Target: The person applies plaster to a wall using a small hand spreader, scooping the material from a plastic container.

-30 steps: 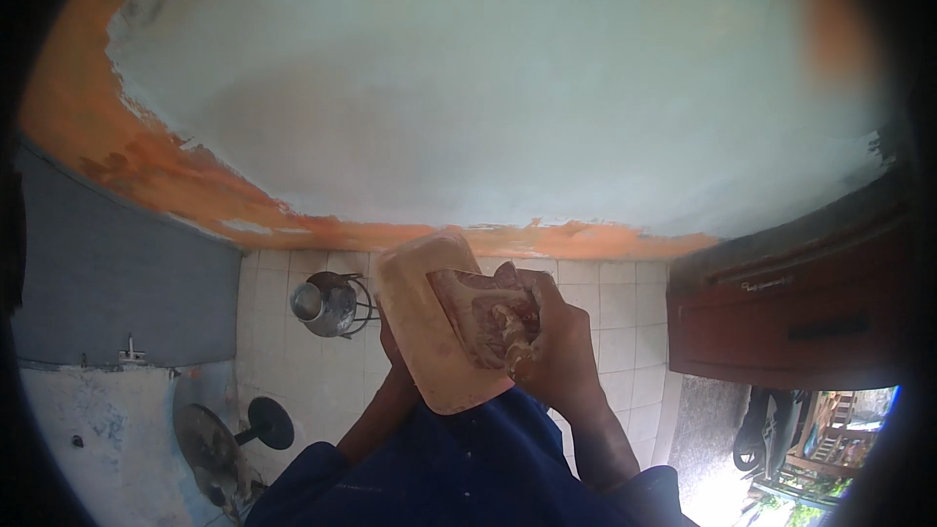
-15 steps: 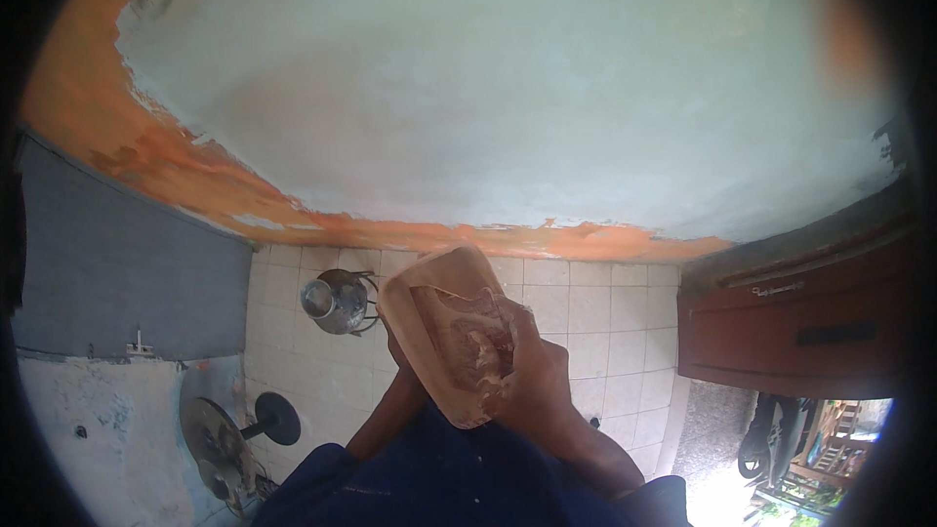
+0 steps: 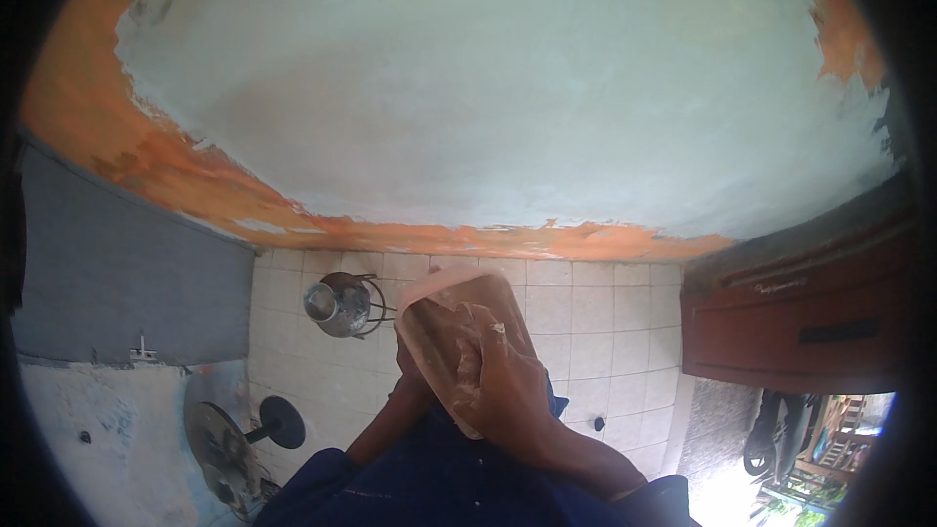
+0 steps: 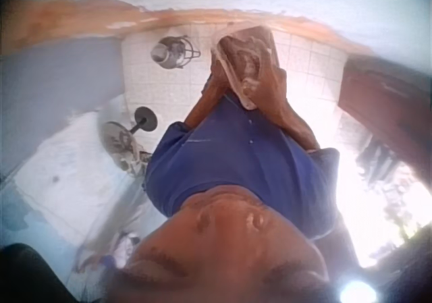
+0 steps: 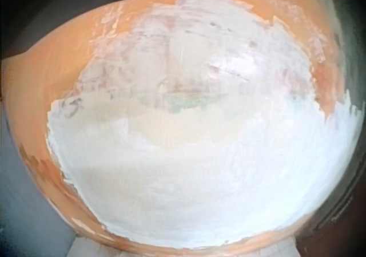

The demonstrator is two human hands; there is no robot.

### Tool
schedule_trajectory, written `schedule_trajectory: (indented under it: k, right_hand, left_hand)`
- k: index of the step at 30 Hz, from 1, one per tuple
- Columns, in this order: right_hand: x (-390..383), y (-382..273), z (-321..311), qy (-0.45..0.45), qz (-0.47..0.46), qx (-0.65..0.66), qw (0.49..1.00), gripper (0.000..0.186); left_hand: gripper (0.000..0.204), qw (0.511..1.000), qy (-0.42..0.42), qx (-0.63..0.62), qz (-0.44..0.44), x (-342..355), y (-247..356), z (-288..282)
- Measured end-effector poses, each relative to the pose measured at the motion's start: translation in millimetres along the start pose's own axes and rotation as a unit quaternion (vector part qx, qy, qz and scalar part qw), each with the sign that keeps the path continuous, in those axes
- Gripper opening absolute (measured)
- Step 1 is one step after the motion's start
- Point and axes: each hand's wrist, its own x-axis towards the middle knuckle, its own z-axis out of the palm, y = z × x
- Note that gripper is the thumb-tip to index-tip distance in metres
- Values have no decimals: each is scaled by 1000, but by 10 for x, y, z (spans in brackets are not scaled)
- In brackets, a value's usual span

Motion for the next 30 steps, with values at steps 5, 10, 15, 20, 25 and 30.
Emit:
schedule_trajectory:
  k: [5,10,15,20,25,30]
  right_hand:
    - [48,-37,22,18,-9,-23,1000,58]
    - [-46,-86,-154,-13,29,29,999,74]
    - [-70,-43,-87,-8,20,-22,1000,78]
    - [-87,-81,-139,-27,46,-12,999,79]
    - [-66,-82,-93,0,0,-54,999,80]
    - [-30,-71,-1,25,-16,-57,998,75]
  left_hand:
    - [74,997,-16,82,-5,5,142,282]
    - [74,999,24,19,-11,27,69,177]
    - [74,995,10,95,29,48,100,250]
    - [75,1000,14,-8,-17,48,31,184]
    - [74,1000,7,-4,-13,21,-53,47]
    - [70,994,-10,107,-18,-62,-74,44]
